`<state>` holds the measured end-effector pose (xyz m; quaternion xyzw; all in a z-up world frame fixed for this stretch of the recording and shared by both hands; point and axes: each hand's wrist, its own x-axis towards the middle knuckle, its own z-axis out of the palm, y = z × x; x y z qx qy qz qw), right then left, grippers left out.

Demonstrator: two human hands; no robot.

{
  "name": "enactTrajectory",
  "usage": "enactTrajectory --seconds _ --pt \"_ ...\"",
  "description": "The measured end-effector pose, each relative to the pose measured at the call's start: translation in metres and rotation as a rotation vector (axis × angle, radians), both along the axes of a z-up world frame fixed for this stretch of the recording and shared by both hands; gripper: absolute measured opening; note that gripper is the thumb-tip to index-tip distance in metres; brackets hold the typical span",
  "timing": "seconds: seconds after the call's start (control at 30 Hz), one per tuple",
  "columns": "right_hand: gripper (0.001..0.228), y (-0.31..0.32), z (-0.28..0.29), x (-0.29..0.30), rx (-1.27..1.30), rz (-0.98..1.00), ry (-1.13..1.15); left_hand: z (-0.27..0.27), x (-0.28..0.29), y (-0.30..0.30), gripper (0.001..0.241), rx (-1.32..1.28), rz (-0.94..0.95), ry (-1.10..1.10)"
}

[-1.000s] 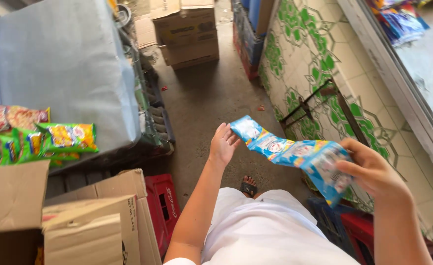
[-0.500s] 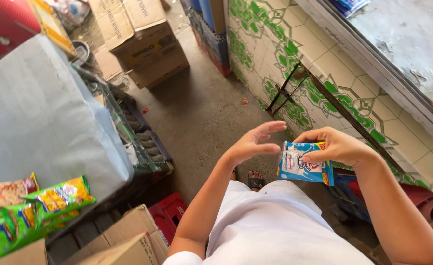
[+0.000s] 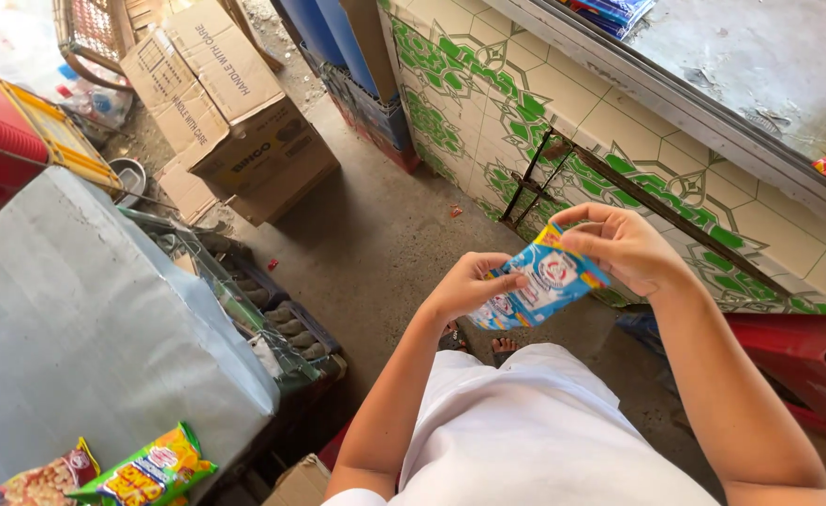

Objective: Restocking various snack bags and drink packets from a shipping box onto store shelves and display counters.

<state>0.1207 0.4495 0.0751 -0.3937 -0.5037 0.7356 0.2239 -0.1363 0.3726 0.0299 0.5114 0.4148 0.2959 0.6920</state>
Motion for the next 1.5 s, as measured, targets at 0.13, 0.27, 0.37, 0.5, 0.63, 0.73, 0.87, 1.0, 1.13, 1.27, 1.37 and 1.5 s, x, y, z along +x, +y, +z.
enactTrajectory --seconds 0.13,0.27,0.37,0.5,0.63,0.73,0.87,1.0,1.13,1.27,1.37,1.5 --pt "0.045 -0.015 -0.014 -0.018 -0.23 -0.323 0.382 -0.006 -0.008 0.007 0.032 -0.056 0.169 -0.203" --pt "0.046 -0.036 -0.029 -0.034 -0.183 -0.375 0.486 -0.005 -0.013 0.013 0.029 0.001 0.309 -0.246" --pt "0.038 -0.046 -0.045 -0.041 -0.116 -0.427 0.396 0.002 -0.016 0.014 0.028 0.019 0.315 -0.207" --pt "0.034 -0.051 -0.038 -0.058 -0.107 -0.523 0.322 0.012 -0.019 0.012 0.027 0.037 0.302 -0.153" --pt "0.029 -0.049 -0.035 -0.069 -0.087 -0.592 0.236 0.012 -0.022 0.013 0.026 0.085 0.31 -0.031" --pt "0.028 -0.047 -0.035 -0.075 -0.069 -0.61 0.204 0.003 -0.028 0.01 0.028 0.043 0.3 -0.125" --pt "0.026 -0.039 -0.041 -0.079 -0.055 -0.598 0.182 -0.047 -0.04 0.004 0.042 -0.071 0.379 -0.387" --pt "0.024 -0.031 -0.041 -0.081 -0.083 -0.608 0.233 -0.106 -0.046 -0.002 0.067 -0.149 0.623 -0.178" --pt "0.024 -0.026 -0.036 -0.082 -0.119 -0.588 0.278 -0.104 -0.034 -0.001 0.093 -0.873 0.769 -0.364" --pt "0.023 -0.028 -0.048 -0.07 -0.129 -0.561 0.305 -0.095 -0.015 0.017 0.087 -1.116 0.804 -0.563" --pt "0.025 -0.034 -0.032 -0.067 -0.071 -0.492 0.282 -0.157 -0.014 0.041 0.071 -0.878 0.646 -0.813" --pt "0.018 -0.048 -0.037 -0.047 0.108 -0.289 0.347 -0.145 -0.018 0.083 0.046 -0.772 0.603 -0.818"
